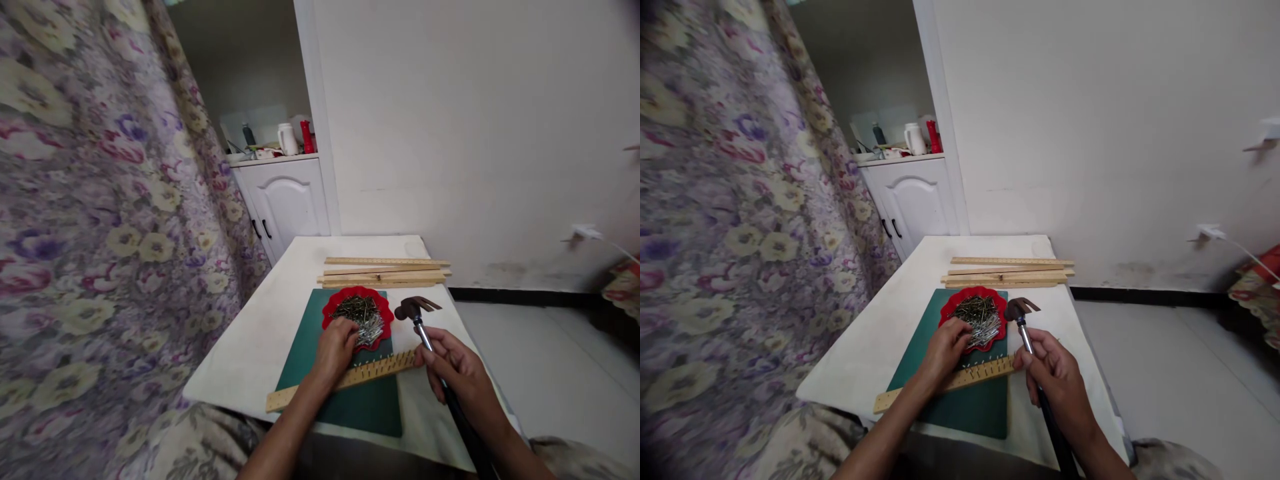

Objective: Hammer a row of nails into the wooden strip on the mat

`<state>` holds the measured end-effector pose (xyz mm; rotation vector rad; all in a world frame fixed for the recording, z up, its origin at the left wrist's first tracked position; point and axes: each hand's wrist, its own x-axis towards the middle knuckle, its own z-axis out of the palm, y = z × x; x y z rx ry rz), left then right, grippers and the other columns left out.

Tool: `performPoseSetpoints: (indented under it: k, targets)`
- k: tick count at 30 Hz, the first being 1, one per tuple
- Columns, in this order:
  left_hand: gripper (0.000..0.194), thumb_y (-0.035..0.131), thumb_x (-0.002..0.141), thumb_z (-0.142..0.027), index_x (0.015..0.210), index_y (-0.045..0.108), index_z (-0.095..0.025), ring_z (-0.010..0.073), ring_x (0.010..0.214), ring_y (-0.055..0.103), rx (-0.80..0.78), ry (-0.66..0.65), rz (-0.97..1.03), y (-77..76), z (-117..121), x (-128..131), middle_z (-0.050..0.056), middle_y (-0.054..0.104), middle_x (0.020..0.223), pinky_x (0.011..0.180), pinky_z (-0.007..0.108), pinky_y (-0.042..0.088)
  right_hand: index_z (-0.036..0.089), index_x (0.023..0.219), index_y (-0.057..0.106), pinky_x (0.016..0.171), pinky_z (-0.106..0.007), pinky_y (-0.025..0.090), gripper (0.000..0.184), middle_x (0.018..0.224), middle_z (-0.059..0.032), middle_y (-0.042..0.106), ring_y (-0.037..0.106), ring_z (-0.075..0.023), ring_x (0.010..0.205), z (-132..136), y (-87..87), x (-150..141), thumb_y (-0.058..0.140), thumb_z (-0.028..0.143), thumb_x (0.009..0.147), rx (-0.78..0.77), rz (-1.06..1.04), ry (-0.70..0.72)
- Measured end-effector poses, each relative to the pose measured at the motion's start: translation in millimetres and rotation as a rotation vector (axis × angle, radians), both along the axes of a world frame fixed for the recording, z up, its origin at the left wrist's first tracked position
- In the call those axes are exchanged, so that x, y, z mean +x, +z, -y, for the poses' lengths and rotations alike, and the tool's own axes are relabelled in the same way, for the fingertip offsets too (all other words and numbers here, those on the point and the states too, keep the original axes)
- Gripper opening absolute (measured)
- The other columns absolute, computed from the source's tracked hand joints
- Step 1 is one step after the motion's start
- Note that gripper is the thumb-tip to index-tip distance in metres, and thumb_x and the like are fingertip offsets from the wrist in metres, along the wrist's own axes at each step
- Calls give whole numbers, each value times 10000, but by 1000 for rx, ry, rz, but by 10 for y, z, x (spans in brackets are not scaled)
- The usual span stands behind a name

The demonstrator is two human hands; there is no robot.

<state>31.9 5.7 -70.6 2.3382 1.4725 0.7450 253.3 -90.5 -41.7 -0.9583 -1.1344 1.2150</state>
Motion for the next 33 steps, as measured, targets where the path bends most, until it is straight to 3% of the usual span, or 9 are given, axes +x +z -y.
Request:
performPoseSetpoints:
  k: [5, 12, 20, 27, 33]
  targets:
    - [118, 545, 816, -170, 871, 647, -192, 177, 887, 575, -26, 21, -165, -18, -253, 224, 45, 628, 920, 751, 262, 416, 190, 1078, 515, 355, -184, 239, 295, 746, 5, 607, 397, -23, 344, -17, 2, -10, 582, 376, 859, -10, -15, -11]
    - [117, 589, 798, -283, 795, 665, -194, 185, 873, 598, -131, 45, -341, 95, -223, 355, 43, 642, 901, 695, 245, 417, 199, 1061, 527, 342, -193, 250, 316, 749, 6, 613, 383, -36, 339, -37, -2, -24, 594, 414, 839, -23, -39, -18]
    - [163, 516, 781, -175, 779, 679, -181, 225, 844, 633, -149, 105, -480, 171, -220, 482, 84, 688, 886, 686, 280, 431, 192, 1048, 528, 342, -168, 238, 291, 722, 22, 602, 381, -18, 327, -42, -12, -51, 589, 392, 845, -9, -38, 6]
    - [108, 508, 827, -222, 800, 610, -199, 167, 805, 598, -12, 53, -322, 298, -68, 297, 36, 644, 874, 673, 234, 387, 192, 1036, 538, 334, -170, 257, 312, 707, 31, 600, 386, -28, 331, -97, -104, -103, 631, 379, 803, 8, -62, -12]
    - [157, 435, 880, -229, 765, 539, -198, 141, 670, 550, -40, -56, -39, 415, 317, 190, 8, 606, 729, 611, 227, 356, 192, 1019, 546, 327, -166, 309, 350, 716, 39, 577, 389, -32, 359, -129, -181, -234, 696, 340, 741, 6, -107, -66]
